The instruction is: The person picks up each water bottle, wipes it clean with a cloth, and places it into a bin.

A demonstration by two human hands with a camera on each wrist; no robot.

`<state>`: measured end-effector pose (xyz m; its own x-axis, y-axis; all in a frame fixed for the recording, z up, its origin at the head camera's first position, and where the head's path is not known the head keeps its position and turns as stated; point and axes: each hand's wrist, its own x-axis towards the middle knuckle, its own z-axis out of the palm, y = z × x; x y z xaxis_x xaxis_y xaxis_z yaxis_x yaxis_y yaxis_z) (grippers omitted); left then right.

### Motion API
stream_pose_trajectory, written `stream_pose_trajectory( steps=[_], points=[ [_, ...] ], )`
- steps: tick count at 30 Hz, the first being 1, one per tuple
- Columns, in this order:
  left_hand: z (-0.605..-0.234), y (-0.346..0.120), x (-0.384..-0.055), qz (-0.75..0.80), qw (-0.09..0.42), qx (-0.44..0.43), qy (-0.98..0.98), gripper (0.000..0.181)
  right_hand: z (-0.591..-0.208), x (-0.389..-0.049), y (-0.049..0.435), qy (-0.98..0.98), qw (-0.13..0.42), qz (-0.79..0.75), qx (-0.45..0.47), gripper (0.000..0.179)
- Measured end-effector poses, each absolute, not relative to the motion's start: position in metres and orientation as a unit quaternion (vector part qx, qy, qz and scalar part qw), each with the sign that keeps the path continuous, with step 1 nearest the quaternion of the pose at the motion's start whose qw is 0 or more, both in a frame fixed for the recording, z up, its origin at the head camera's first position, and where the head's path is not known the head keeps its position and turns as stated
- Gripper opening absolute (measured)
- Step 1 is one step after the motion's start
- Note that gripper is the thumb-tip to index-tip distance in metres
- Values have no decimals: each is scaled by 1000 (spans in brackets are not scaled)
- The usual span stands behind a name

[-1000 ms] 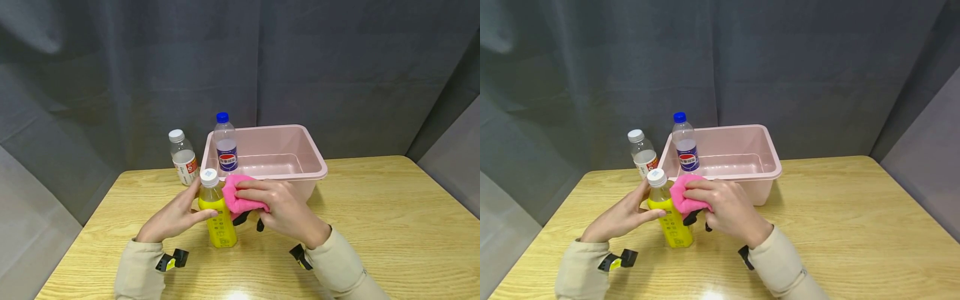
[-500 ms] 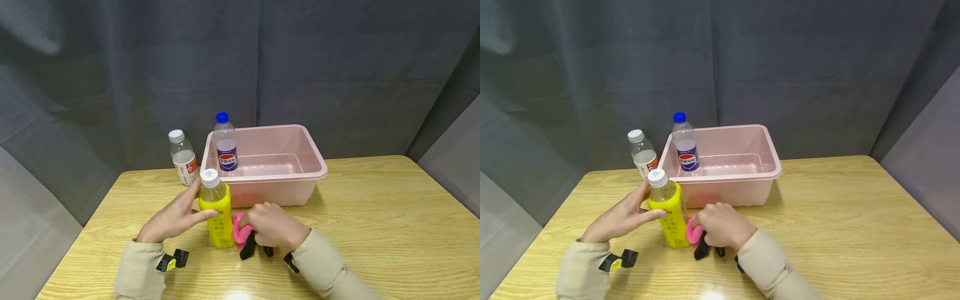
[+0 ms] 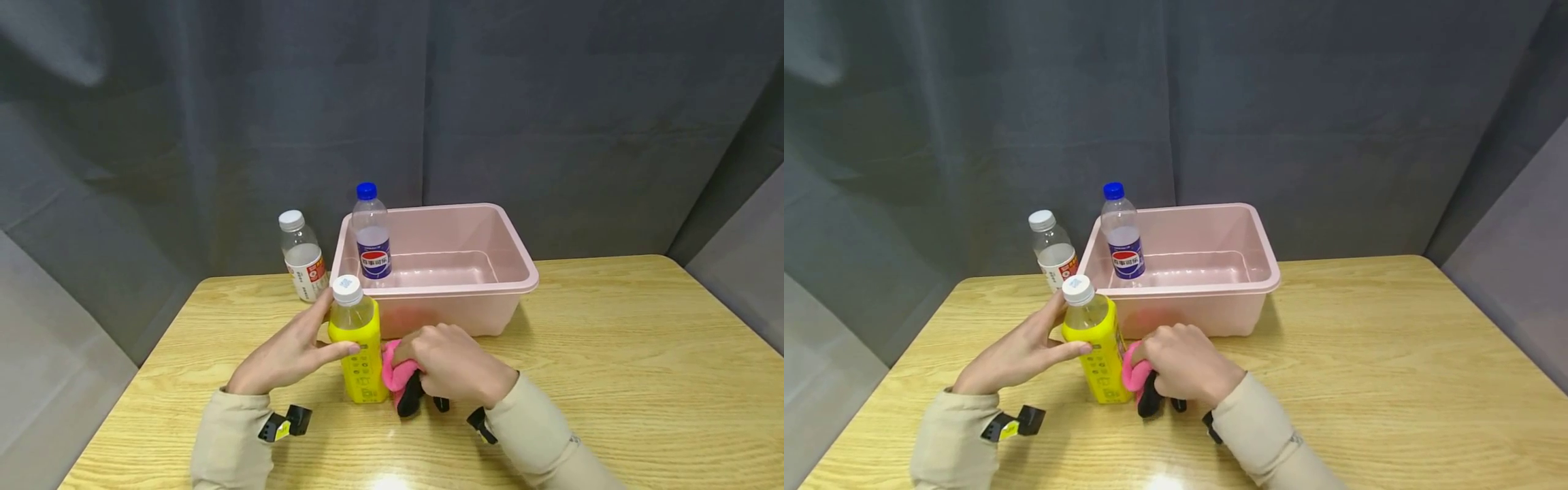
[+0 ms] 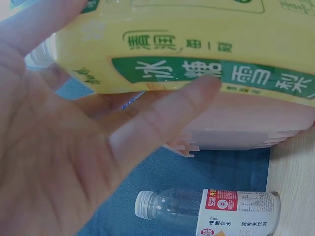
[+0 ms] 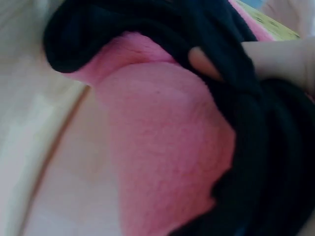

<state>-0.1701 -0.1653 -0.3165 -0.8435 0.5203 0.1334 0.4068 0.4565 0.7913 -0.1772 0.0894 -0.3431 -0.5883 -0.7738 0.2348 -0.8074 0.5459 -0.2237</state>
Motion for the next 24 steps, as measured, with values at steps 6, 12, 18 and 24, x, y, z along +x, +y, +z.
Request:
stream_pose_trajectory(
  steps=[6,12,18,24],
  points=[
    [-316,-165,-170,440,71,261,856,96,-323,-171,98,-852,174,180,460,48],
    [-318,-166,-170,443,60,273,852,96,-314,-167,102,-826,260,214,452,61],
    [-318,-166,-169,445,59,275,850,96,-313,-166,102,-820,270,223,453,65],
    [-318,-166,-170,446,60,273,850,97,-314,-167,101,-825,261,210,456,60]
  ],
)
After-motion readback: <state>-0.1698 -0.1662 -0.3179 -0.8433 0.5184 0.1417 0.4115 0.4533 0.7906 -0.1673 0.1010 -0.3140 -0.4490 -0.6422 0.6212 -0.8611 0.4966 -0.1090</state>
